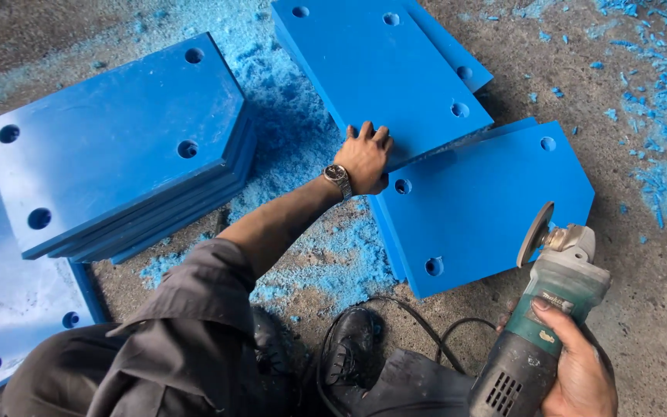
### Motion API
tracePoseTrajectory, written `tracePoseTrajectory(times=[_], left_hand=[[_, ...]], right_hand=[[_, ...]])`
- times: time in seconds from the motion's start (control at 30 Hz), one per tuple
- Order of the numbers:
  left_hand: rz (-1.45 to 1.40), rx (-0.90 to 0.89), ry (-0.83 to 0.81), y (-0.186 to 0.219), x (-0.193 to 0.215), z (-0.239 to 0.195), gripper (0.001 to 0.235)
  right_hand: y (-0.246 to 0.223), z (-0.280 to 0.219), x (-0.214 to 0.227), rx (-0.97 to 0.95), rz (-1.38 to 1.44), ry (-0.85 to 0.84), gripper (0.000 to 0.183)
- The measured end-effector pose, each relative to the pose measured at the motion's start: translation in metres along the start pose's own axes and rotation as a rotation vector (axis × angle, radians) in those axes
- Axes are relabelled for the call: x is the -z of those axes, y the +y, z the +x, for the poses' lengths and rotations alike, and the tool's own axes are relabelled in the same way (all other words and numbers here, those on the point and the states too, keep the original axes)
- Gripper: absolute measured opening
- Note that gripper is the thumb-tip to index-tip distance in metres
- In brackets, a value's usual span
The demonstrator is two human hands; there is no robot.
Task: Grinding and finishing the edges of blue plastic blocks using an electric angle grinder.
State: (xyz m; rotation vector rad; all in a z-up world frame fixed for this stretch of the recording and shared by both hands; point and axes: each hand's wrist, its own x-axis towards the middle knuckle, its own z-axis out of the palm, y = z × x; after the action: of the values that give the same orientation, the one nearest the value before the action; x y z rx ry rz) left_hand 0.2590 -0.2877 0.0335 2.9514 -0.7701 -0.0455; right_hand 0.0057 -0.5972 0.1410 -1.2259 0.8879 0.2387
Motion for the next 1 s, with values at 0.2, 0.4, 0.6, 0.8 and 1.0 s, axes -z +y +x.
tracePoseTrajectory(times=[0.2, 0.4, 0.6, 0.8, 1.0], left_hand=[[-0.006, -0.093, -0.018, 0.029, 0.107, -0.079, 0.071], [-0.072, -0.24, 0.321, 0.042, 0.165, -0.128, 0.065], [-0.329, -0.335, 0.848, 0.024, 0.195, -0.106, 0.079], [-0.517, -0.399, 0.631, 0.05, 0.184, -0.073, 0.079], [-0.595, -0.002, 0.236, 0.047, 0.152, -0.085, 0.081]], right_hand=[[0.007, -0.007, -0.012, 0.182, 0.04, -0.144, 0.027], [0.01, -0.012, -0.015, 0.28, 0.1, -0.237, 0.029], [0.006, -0.024, -0.018, 0.394, 0.172, -0.245, 0.037], [0.004, -0.022, -0.014, 0.396, 0.235, -0.259, 0.04], [0.0, -0.036, -0.006, 0.451, 0.228, -0.275, 0.037]])
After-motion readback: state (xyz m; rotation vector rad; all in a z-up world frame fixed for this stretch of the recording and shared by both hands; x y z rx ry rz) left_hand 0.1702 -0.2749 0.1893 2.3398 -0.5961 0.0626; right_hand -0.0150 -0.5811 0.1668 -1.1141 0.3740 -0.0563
